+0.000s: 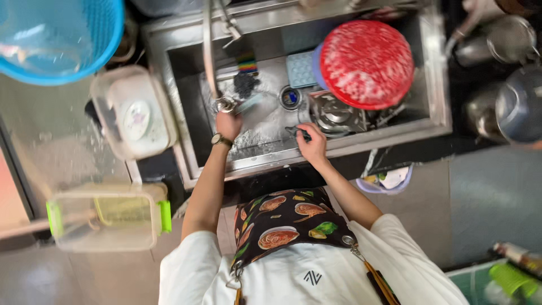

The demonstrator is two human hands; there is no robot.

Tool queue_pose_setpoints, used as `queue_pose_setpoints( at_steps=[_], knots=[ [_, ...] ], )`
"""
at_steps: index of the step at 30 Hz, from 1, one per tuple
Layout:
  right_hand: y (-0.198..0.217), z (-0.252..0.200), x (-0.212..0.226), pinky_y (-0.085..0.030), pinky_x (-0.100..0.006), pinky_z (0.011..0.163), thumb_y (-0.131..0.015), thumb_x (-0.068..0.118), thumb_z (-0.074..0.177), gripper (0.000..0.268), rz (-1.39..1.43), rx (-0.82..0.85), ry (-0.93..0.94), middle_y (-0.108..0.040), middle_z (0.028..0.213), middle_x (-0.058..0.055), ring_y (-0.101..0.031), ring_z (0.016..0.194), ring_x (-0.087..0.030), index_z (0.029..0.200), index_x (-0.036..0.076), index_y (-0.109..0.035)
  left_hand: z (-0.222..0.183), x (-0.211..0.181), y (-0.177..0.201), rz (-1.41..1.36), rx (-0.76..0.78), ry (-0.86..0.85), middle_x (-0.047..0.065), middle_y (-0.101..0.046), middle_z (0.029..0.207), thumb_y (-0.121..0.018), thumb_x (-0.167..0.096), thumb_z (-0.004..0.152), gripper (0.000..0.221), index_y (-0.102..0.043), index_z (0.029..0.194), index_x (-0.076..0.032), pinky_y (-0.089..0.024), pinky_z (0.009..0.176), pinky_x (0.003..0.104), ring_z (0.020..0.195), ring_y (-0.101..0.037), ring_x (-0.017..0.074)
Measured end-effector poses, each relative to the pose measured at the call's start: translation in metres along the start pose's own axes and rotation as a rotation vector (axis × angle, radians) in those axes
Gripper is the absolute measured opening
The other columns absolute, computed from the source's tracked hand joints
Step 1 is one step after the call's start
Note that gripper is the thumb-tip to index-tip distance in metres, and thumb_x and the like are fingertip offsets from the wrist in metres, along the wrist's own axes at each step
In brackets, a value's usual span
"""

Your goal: The person washes various kitchen items including a small metal lid, a red plastic colander, and a blue silicone ice cube tray by hand using a green sponge and a small brush under running water in a sink.

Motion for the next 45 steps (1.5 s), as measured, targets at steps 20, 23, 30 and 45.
queue_pose_setpoints(
  at_steps=[20,23,30,45],
  knots=[
    [-0.188,0.094,0.242,-0.06,-0.04,0.082,-0.075,0.012,0.088,0.015,0.403,0.354,0.511,-0.075,0.107,-0.008,-0.074,0.092,-0.03,0.102,0.014,-0.079,-0.04,0.014,0.013,-0.232,-0.157,0.201,0.007,-0.063,0.112,-0.062,-0.007,0.081,0.044,-0.056,0.123,-0.017,-0.053,0.089,0.045,0.104,-0.064,0.0294],
    [-0.248,0.101,0.268,-0.057,-0.045,0.095,-0.071,0.017,0.094,0.023,0.562,0.401,0.438,-0.068,0.12,-0.01,-0.069,0.11,-0.032,0.116,0.013,-0.073,-0.047,0.018,0.011,-0.405,-0.193,0.299,0.007,-0.062,0.108,-0.063,-0.007,0.081,0.044,-0.055,0.124,-0.015,-0.052,0.085,0.044,0.1,-0.064,0.0278],
    [-0.254,0.083,0.218,-0.036,-0.053,0.123,-0.069,0.022,0.102,0.043,0.454,0.545,0.278,-0.043,0.159,-0.009,-0.041,0.149,-0.037,0.145,0.023,-0.059,-0.041,0.027,-0.013,-0.796,-0.24,0.556,0.008,-0.06,0.101,-0.065,-0.007,0.083,0.044,-0.052,0.125,-0.011,-0.05,0.076,0.043,0.089,-0.062,0.0244],
    [-0.272,0.055,-0.039,-0.063,-0.037,0.082,-0.081,0.01,0.086,0.027,1.255,0.184,-1.028,-0.076,0.095,-0.006,-0.075,0.084,-0.02,0.11,0.005,-0.071,-0.05,0.112,-0.069,-1.338,-0.248,0.891,0.014,-0.072,0.089,-0.068,-0.011,0.089,0.01,-0.063,0.097,-0.012,-0.063,0.064,0.037,0.076,-0.073,0.0237]
  ],
)
Point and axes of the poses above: each hand's wrist, its own z-axis towards the middle knuckle, its own y-axis out of the back of the hand, x = y × z, the point moved 3 cm from there along z, towards the middle knuckle
